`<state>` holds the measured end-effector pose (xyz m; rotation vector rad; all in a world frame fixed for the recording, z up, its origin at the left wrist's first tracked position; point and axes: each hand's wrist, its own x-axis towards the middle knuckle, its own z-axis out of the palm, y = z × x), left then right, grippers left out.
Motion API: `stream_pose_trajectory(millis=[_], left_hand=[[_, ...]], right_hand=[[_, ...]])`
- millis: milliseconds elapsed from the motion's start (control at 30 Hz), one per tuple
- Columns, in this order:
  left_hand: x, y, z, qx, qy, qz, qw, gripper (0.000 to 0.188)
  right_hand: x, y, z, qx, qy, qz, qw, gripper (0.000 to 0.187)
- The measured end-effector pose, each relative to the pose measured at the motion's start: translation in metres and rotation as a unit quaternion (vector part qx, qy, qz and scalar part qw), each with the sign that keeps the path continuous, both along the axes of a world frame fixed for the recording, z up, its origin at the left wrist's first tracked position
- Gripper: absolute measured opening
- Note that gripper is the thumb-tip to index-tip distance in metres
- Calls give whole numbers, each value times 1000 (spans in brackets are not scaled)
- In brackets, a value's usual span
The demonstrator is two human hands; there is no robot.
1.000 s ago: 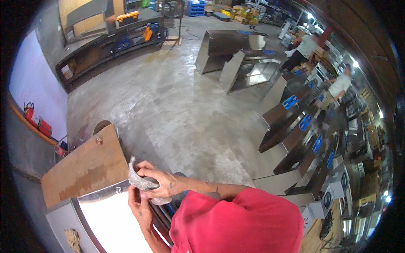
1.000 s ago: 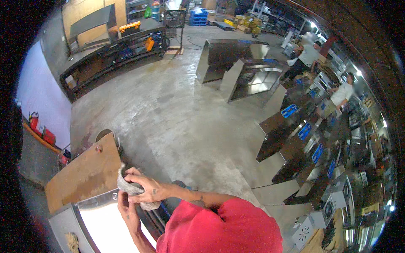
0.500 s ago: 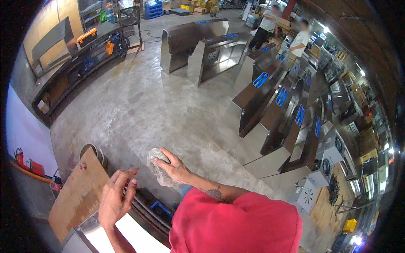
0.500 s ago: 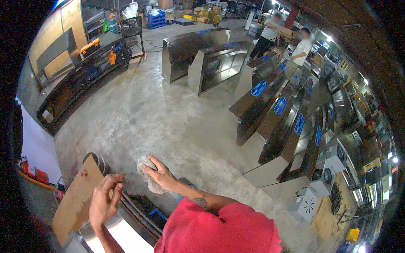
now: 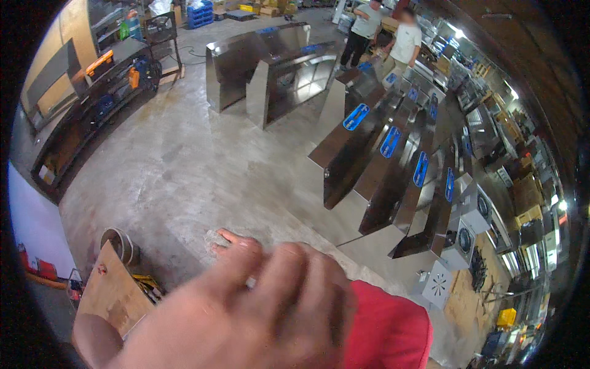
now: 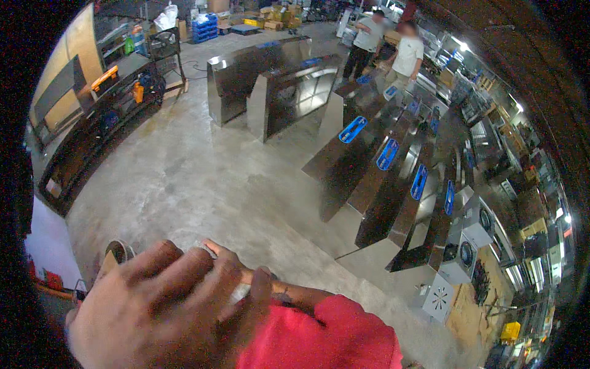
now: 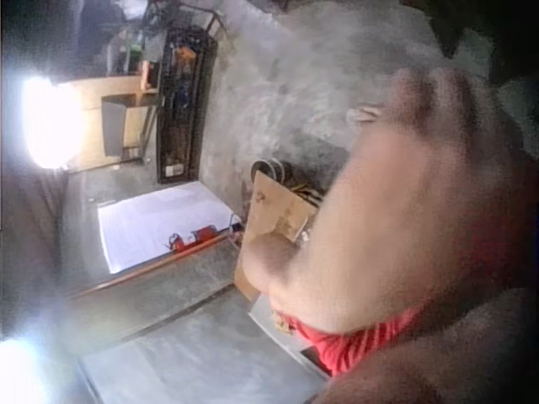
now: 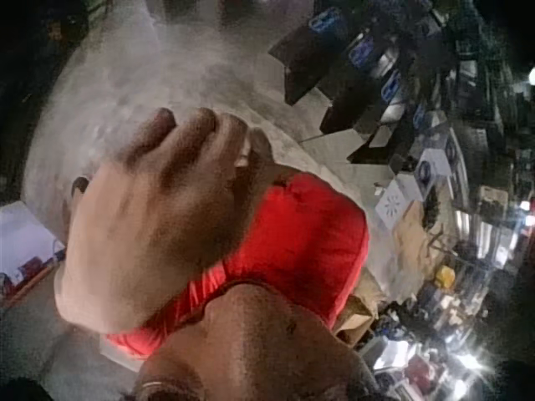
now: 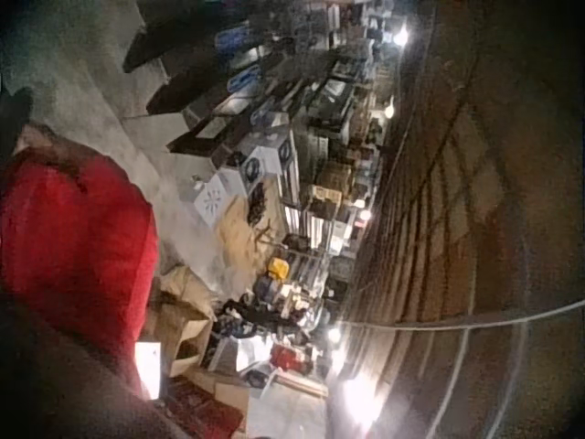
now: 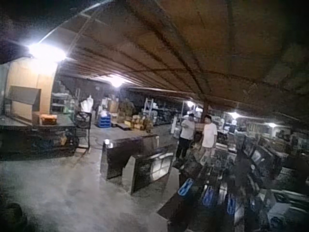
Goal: The person applies a substance from a small container to the edges of a stainless steel panel using a small tool, then wipes the surface with a cloth. The person dips the cloth into a bucket of water, wrings it out, and continues wiping the panel.
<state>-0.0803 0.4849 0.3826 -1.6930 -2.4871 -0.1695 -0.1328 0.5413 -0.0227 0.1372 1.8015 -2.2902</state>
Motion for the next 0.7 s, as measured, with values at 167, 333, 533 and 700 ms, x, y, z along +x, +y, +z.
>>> stream_pose_trajectory(millis=[167,333,533,700], left_hand=[[-8,78,5,-9,8,-100,995,24],[-10,130,3,-32,11,-158,987,23],[-2,169,-4,-54,19,-205,977,21],[1,187,-12,-66,29,-227,971,21]], right_hand=[[-17,61,-26,99,7,-37,994,37],[-19,97,-26,1,-15,-51,999,35],[-18,126,-9,20,-50,-27,998,34],[-12,135,-17,116,-6,-96,989,32]])
